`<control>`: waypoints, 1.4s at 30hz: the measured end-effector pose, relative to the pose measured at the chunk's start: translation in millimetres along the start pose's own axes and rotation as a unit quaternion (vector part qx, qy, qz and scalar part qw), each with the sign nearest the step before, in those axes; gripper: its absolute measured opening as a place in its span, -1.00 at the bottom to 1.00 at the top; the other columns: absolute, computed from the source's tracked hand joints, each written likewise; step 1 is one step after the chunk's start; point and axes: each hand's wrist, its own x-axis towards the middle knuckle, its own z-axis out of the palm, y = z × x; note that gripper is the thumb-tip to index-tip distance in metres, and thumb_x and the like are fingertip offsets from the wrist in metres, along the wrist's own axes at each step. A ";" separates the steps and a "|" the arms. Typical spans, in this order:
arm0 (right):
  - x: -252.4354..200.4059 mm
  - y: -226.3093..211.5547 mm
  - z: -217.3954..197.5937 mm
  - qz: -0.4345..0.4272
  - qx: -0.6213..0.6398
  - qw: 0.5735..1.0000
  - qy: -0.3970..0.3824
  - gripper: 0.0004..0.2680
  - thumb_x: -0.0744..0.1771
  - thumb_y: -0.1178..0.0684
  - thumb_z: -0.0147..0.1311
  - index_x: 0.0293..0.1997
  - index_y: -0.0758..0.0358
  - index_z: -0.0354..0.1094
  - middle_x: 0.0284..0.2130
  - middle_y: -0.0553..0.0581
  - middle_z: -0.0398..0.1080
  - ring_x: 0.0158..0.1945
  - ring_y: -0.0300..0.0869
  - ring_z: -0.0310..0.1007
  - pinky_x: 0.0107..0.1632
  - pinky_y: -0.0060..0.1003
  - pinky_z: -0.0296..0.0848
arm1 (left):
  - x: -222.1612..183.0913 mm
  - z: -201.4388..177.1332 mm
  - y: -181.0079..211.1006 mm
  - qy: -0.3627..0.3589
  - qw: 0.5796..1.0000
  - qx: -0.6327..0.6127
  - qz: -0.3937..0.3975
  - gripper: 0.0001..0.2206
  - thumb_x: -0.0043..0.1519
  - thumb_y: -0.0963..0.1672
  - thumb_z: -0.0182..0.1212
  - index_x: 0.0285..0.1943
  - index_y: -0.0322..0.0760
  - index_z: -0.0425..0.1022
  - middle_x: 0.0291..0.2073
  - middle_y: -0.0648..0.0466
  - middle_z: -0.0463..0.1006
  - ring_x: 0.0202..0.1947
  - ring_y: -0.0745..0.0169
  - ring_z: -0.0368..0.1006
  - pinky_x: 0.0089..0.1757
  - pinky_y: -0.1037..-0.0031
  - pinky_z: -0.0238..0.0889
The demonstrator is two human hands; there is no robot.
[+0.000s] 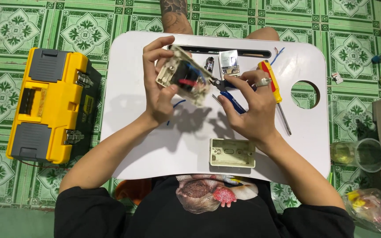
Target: Assembling an electrical component by connecting wires and securing them with a screwdriver
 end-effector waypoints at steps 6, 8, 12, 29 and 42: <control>-0.2 -0.8 0.7 0.063 0.092 0.992 -0.061 -0.75 0.34 0.04 0.28 0.09 0.29 0.49 -0.18 0.25 0.37 -0.11 0.00 0.40 -0.07 -0.19 0.35 | -1.1 8.3 -0.2 0.018 1.000 -0.017 -0.005 -0.77 0.47 -0.08 -0.25 0.12 -0.32 0.23 0.17 -0.11 0.19 -0.07 0.17 0.40 -0.20 0.35 0.59; -1.1 2.2 3.8 0.077 0.084 0.990 -0.080 -0.75 0.34 0.01 0.26 0.09 0.26 0.50 -0.17 0.23 0.36 -0.10 0.00 0.40 -0.07 -0.16 0.36 | -1.5 10.7 -5.1 0.001 1.000 0.014 -0.018 -0.80 0.40 -0.14 -0.20 0.07 -0.34 0.29 0.15 -0.11 0.22 -0.02 0.16 0.36 -0.17 0.38 0.56; -1.2 6.3 6.5 0.080 0.061 0.991 -0.094 -0.76 0.36 -0.02 0.24 0.09 0.23 0.50 -0.16 0.20 0.35 -0.11 0.00 0.40 -0.07 -0.13 0.35 | -1.3 10.6 -6.7 -0.032 0.996 0.076 -0.024 -0.82 0.32 -0.23 -0.17 0.00 -0.36 0.36 0.11 -0.13 0.26 -0.02 0.15 0.33 -0.13 0.43 0.46; -3.7 13.6 10.6 0.094 0.083 0.990 -0.064 -0.76 0.34 -0.03 0.32 0.07 0.17 0.56 -0.23 0.22 0.38 -0.21 0.10 0.45 -0.22 -0.18 0.43 | -5.2 -10.4 -50.5 -0.211 0.910 0.358 -0.012 -0.66 0.10 -0.05 0.30 0.01 -0.24 0.49 -0.14 -0.01 0.43 -0.10 -0.05 0.40 -0.19 0.17 0.39; -1.9 10.8 9.5 0.100 0.089 0.989 -0.062 -0.78 0.33 0.00 0.33 0.04 0.21 0.56 -0.25 0.26 0.38 -0.24 0.11 0.44 -0.23 -0.16 0.42 | -1.9 -10.6 -36.3 -0.239 0.911 0.333 -0.040 -0.70 0.18 -0.08 0.31 0.01 -0.33 0.49 -0.21 -0.02 0.40 -0.12 0.01 0.37 -0.11 0.23 0.37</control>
